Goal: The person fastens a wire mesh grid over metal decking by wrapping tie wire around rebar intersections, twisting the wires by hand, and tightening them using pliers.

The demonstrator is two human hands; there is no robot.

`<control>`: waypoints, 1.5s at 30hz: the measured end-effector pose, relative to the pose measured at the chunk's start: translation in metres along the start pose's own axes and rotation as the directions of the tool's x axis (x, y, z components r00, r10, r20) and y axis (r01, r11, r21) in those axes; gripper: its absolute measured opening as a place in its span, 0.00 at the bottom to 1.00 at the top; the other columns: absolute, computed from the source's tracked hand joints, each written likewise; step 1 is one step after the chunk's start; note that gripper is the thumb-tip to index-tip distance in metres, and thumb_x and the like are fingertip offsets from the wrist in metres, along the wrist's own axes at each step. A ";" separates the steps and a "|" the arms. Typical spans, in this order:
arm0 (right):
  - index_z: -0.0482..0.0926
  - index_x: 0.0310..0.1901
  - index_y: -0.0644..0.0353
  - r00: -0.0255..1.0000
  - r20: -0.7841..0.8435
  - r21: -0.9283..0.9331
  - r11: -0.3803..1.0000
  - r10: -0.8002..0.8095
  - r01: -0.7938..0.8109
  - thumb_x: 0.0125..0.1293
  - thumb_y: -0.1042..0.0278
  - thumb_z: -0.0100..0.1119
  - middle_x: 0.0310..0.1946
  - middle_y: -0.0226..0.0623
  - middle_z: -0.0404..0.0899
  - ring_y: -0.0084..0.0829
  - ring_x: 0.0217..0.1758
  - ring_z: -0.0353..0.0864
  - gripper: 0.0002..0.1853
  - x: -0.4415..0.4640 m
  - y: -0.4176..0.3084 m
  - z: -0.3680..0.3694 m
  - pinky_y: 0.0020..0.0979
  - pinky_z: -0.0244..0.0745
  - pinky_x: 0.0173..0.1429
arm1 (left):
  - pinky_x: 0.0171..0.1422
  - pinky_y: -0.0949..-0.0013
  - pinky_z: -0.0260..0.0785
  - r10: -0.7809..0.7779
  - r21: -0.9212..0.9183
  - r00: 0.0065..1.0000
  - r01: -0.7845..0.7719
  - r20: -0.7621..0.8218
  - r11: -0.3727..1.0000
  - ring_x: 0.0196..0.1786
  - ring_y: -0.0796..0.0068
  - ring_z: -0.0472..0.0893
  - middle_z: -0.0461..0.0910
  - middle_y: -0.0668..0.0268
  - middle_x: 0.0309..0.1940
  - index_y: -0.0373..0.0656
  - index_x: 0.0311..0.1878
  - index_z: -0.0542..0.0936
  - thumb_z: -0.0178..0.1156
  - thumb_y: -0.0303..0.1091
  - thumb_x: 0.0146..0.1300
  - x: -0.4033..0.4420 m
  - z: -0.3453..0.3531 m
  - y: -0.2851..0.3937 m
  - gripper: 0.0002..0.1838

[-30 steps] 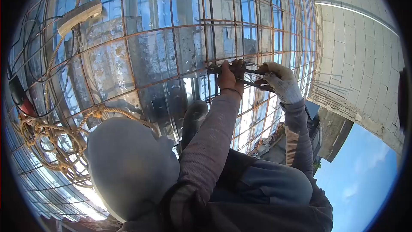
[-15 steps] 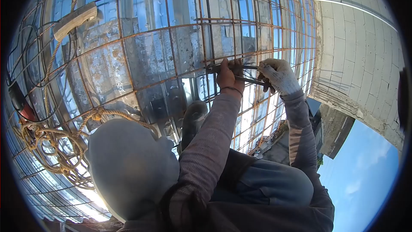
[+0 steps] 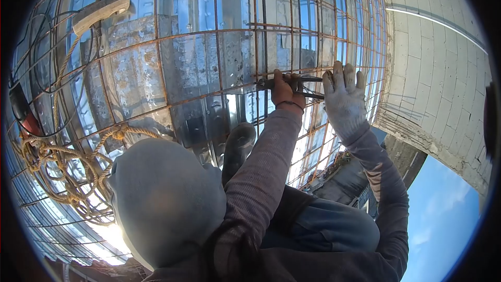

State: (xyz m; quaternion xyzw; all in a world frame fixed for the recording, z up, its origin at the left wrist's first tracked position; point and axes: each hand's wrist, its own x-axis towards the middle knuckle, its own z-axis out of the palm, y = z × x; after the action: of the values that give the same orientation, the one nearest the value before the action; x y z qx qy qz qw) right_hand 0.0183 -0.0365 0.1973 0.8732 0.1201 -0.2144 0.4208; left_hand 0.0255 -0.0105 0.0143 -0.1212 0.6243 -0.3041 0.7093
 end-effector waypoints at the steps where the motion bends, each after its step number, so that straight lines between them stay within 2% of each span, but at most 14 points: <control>1: 0.76 0.60 0.63 0.989 -0.147 -0.014 1.000 -0.028 0.026 0.63 0.66 0.60 0.61 0.53 0.72 0.51 0.69 0.70 0.23 0.002 -0.007 0.012 0.49 0.77 0.61 | 0.42 0.68 0.77 -0.007 -0.018 1.000 0.007 0.017 1.000 0.30 0.74 0.81 0.77 0.76 0.25 0.53 0.35 0.74 0.63 0.47 0.74 0.002 -0.002 0.000 0.14; 4: 0.76 0.59 0.65 0.997 0.026 0.087 0.994 -0.072 0.069 0.64 0.64 0.60 0.63 0.52 0.72 0.49 0.68 0.71 0.23 0.017 -0.003 0.019 0.45 0.82 0.53 | 0.44 0.64 0.78 -0.007 0.002 1.000 0.007 0.013 1.000 0.31 0.73 0.81 0.78 0.75 0.26 0.50 0.37 0.76 0.61 0.47 0.75 0.006 -0.005 -0.001 0.14; 10: 0.86 0.33 0.66 0.907 0.391 0.498 0.865 -0.159 -0.063 0.66 0.62 0.64 0.22 0.45 0.83 0.39 0.33 0.88 0.13 0.042 0.019 0.026 0.40 0.83 0.44 | 0.46 0.65 0.78 0.022 0.155 1.000 -0.022 0.004 0.988 0.36 0.72 0.82 0.80 0.69 0.33 0.47 0.44 0.75 0.59 0.45 0.76 -0.010 -0.003 0.006 0.12; 15: 0.86 0.38 0.68 0.476 0.775 0.627 0.601 -0.416 -0.496 0.66 0.56 0.68 0.21 0.47 0.85 0.37 0.24 0.88 0.18 0.053 0.027 0.028 0.38 0.84 0.30 | 0.32 0.68 0.81 0.122 0.167 0.970 -0.087 -0.212 0.982 0.28 0.69 0.84 0.83 0.60 0.34 0.38 0.52 0.73 0.63 0.47 0.72 0.010 -0.007 0.005 0.21; 20: 0.83 0.39 0.71 0.347 0.714 0.513 0.118 -0.607 -0.850 0.71 0.64 0.64 0.22 0.48 0.84 0.37 0.16 0.83 0.14 0.014 0.015 0.060 0.31 0.76 0.16 | 0.25 0.69 0.78 0.338 0.543 0.879 -0.111 -0.337 0.832 0.25 0.69 0.83 0.83 0.55 0.31 0.34 0.47 0.78 0.63 0.42 0.69 -0.015 0.002 0.008 0.18; 22: 0.82 0.38 0.73 0.453 0.656 0.300 -0.342 -0.603 -0.891 0.72 0.63 0.61 0.22 0.48 0.83 0.36 0.22 0.86 0.16 -0.011 -0.004 0.056 0.29 0.75 0.16 | 0.25 0.68 0.77 0.285 0.647 0.920 -0.045 -0.270 0.761 0.24 0.67 0.85 0.84 0.54 0.30 0.31 0.48 0.77 0.63 0.41 0.68 -0.012 -0.006 0.016 0.19; 28: 0.81 0.40 0.72 0.506 0.441 0.065 -0.536 -0.741 -0.841 0.76 0.58 0.57 0.25 0.44 0.83 0.32 0.25 0.85 0.19 -0.042 -0.044 0.061 0.31 0.84 0.33 | 0.28 0.62 0.79 0.153 0.656 0.977 -0.017 -0.150 0.755 0.24 0.62 0.86 0.86 0.51 0.32 0.26 0.48 0.76 0.56 0.34 0.72 0.001 -0.022 0.034 0.15; 33: 0.81 0.43 0.71 0.625 0.605 0.319 -0.568 -0.494 -0.758 0.72 0.48 0.62 0.29 0.44 0.86 0.32 0.25 0.88 0.25 -0.063 -0.048 0.080 0.28 0.85 0.30 | 0.39 0.62 0.79 0.205 0.998 0.978 0.024 -0.037 0.065 0.36 0.67 0.85 0.85 0.59 0.37 0.37 0.47 0.80 0.54 0.32 0.73 0.061 -0.049 0.033 0.09; 35: 0.81 0.41 0.70 0.762 0.612 0.771 -0.056 -0.213 -0.635 0.69 0.46 0.66 0.25 0.40 0.83 0.39 0.26 0.86 0.27 -0.056 -0.036 0.076 0.34 0.83 0.34 | 0.45 0.63 0.77 0.083 0.947 0.996 0.041 -0.015 -0.318 0.42 0.72 0.82 0.83 0.67 0.38 0.46 0.45 0.83 0.53 0.30 0.74 0.090 -0.057 0.030 0.08; 37: 0.80 0.41 0.70 0.863 0.504 0.746 0.526 -0.045 -0.408 0.66 0.46 0.67 0.22 0.37 0.79 0.43 0.27 0.84 0.26 -0.048 -0.031 0.049 0.40 0.80 0.36 | 0.45 0.63 0.77 0.070 0.996 0.998 0.014 -0.008 -0.089 0.43 0.71 0.83 0.83 0.66 0.38 0.45 0.47 0.81 0.54 0.31 0.74 0.082 -0.060 0.025 0.07; 40: 0.80 0.41 0.69 0.989 0.013 0.521 0.843 0.148 -0.133 0.67 0.45 0.67 0.21 0.40 0.77 0.42 0.27 0.83 0.27 -0.041 -0.043 0.054 0.39 0.80 0.36 | 0.46 0.62 0.77 0.067 0.816 0.997 -0.069 0.037 0.574 0.45 0.66 0.84 0.82 0.63 0.40 0.43 0.55 0.74 0.56 0.35 0.75 0.050 -0.054 0.016 0.10; 42: 0.80 0.37 0.70 0.986 0.131 0.532 0.832 0.100 -0.155 0.73 0.40 0.57 0.27 0.49 0.84 0.39 0.31 0.87 0.30 -0.024 -0.028 0.058 0.41 0.81 0.33 | 0.46 0.62 0.77 0.092 0.467 0.994 -0.112 0.065 0.877 0.46 0.63 0.84 0.81 0.60 0.41 0.41 0.60 0.70 0.57 0.37 0.76 0.019 -0.042 0.015 0.16; 44: 0.80 0.32 0.72 0.490 0.760 0.565 0.063 -0.427 -0.822 0.73 0.35 0.56 0.16 0.43 0.74 0.31 0.13 0.72 0.36 -0.012 -0.008 0.064 0.31 0.69 0.18 | 0.48 0.58 0.79 0.062 0.503 0.997 -0.081 0.054 0.860 0.49 0.61 0.85 0.83 0.59 0.45 0.41 0.58 0.72 0.60 0.41 0.75 -0.013 -0.040 0.025 0.17; 45: 0.81 0.29 0.71 0.371 0.642 0.173 -0.345 -0.671 -0.923 0.74 0.32 0.51 0.16 0.42 0.75 0.26 0.10 0.68 0.39 -0.018 -0.007 0.070 0.27 0.59 0.12 | 0.49 0.59 0.80 -0.027 0.437 0.994 -0.023 0.107 0.899 0.46 0.61 0.86 0.84 0.58 0.44 0.41 0.55 0.74 0.60 0.42 0.75 -0.013 -0.045 0.029 0.16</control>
State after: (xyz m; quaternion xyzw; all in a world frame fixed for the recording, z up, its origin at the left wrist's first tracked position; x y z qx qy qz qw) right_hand -0.0193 -0.0876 0.1621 0.4807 -0.5583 -0.4939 -0.4618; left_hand -0.0104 0.0288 0.0003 0.0240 0.4996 -0.4301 0.7515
